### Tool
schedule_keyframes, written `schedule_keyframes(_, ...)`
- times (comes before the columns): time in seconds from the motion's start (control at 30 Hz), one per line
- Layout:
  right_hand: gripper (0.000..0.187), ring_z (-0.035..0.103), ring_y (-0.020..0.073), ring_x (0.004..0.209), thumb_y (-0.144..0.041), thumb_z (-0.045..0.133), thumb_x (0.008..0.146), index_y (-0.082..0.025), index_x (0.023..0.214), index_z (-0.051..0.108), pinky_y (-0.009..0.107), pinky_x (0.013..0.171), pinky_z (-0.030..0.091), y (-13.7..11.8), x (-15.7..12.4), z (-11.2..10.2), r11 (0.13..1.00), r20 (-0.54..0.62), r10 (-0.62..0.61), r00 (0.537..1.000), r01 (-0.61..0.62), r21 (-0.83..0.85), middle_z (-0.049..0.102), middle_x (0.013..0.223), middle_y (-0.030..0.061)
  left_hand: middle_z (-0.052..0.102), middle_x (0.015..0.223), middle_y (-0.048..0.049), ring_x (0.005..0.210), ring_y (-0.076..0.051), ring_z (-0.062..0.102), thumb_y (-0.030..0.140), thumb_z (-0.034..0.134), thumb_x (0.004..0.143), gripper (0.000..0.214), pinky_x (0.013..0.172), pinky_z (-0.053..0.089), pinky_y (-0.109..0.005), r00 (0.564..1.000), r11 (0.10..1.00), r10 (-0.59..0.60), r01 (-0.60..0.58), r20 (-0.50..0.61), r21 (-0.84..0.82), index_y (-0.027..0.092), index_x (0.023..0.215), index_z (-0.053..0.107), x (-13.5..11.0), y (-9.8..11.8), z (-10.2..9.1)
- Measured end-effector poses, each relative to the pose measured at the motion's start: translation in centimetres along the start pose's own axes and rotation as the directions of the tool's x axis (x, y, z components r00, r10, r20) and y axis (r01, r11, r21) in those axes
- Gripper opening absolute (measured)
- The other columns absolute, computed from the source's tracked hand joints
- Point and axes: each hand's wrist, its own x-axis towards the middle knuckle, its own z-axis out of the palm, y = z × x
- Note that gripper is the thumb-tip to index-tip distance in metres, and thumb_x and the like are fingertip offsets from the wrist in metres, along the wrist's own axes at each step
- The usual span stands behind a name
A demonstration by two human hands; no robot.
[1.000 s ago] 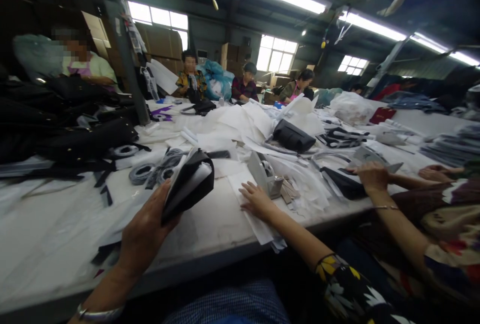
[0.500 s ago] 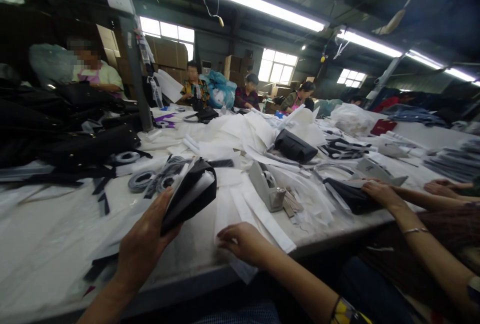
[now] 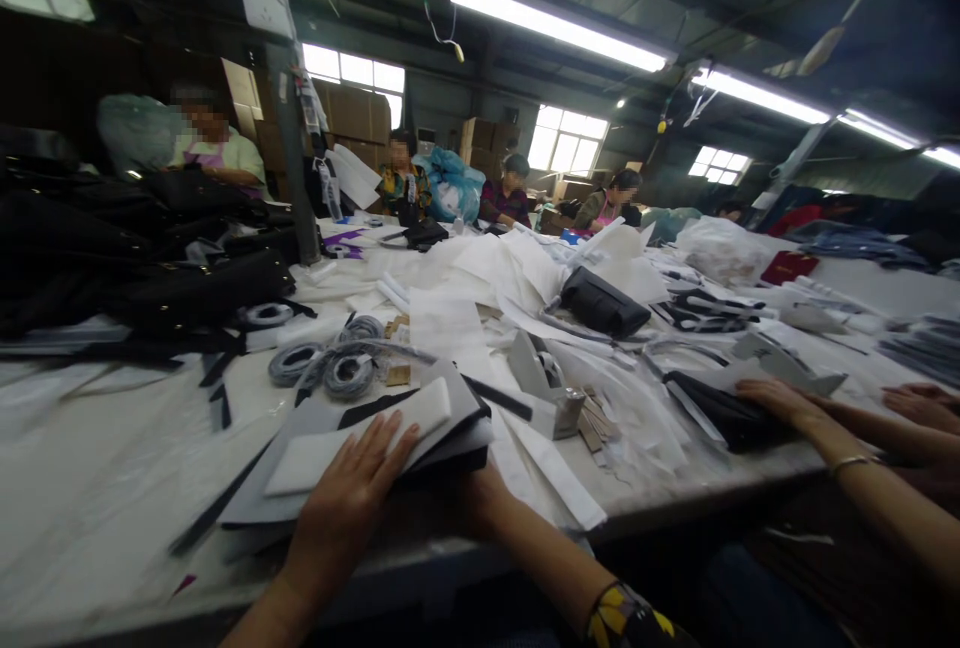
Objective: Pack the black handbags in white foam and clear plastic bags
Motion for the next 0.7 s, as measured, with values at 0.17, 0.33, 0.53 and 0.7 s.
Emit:
schedule_keyframes(0.17, 0.025, 0.073, 0.0245, 0.083, -0.022, 0.055, 0.091, -0.024, 0.111, 0.069, 0.034, 0.077, 0.061, -3.3, -4.0, -4.2, 0.997, -0.035, -0.041, 0.999, 0.043, 0.068, 0.076, 0.093, 0.0086, 0.040, 0.155, -0.0094, 0.137, -0.029, 0.046, 0.006, 0.032, 0.096, 0.060, 0.104, 0.049, -0.047, 0.997, 0.988, 0.082, -0.082, 0.008, 0.132, 0.024, 0.153, 0.032, -0.5, 1.7, 0.6)
schedule_keyframes(0.33, 0.024, 0.071, 0.0203, 0.098, -0.014, 0.057, 0.093, -0.023, 0.113, 0.067, 0.029, 0.086, 0.058, -3.9, -1.4, -10.9, 0.950, -0.164, -0.038, 0.986, 0.087, 0.300, 0.074, 0.109, 0.0079, 0.048, 0.150, -0.0092, 0.133, -0.029, 0.052, 0.008, 0.036, 0.099, 0.055, 0.105, 0.047, -0.048, 0.990, 0.978, 0.141, -0.135, -0.024, 0.160, 0.028, 0.150, 0.038, -0.8, 3.2, 0.8)
schedule_keyframes(0.53, 0.023, 0.071, 0.0198, 0.101, -0.017, 0.054, 0.095, -0.021, 0.107, 0.074, 0.029, 0.092, 0.054, 3.0, 8.3, -8.7, 0.932, 0.310, 0.338, 0.888, -0.362, 0.019, 0.076, 0.106, 0.0050, 0.054, 0.146, -0.0057, 0.131, -0.025, 0.054, 0.009, 0.037, 0.100, 0.054, 0.113, 0.038, -0.046, 0.982, 0.980, 0.172, -0.162, -0.084, 0.115, 0.032, 0.148, 0.042, -1.2, 4.4, 0.3)
schedule_keyframes(0.7, 0.009, 0.070, 0.0217, 0.091, -0.021, 0.069, 0.088, -0.015, 0.093, 0.074, 0.035, 0.087, 0.055, 6.1, 12.3, -5.4, 0.882, 0.538, 0.471, 0.699, -0.396, -0.256, 0.075, 0.094, 0.0077, 0.053, 0.147, -0.0051, 0.127, -0.022, 0.057, 0.020, 0.040, 0.103, 0.045, 0.115, 0.034, -0.044, 0.977, 0.988, 0.142, -0.131, -0.158, 0.078, 0.032, 0.146, 0.045, -1.1, 4.6, 0.3)
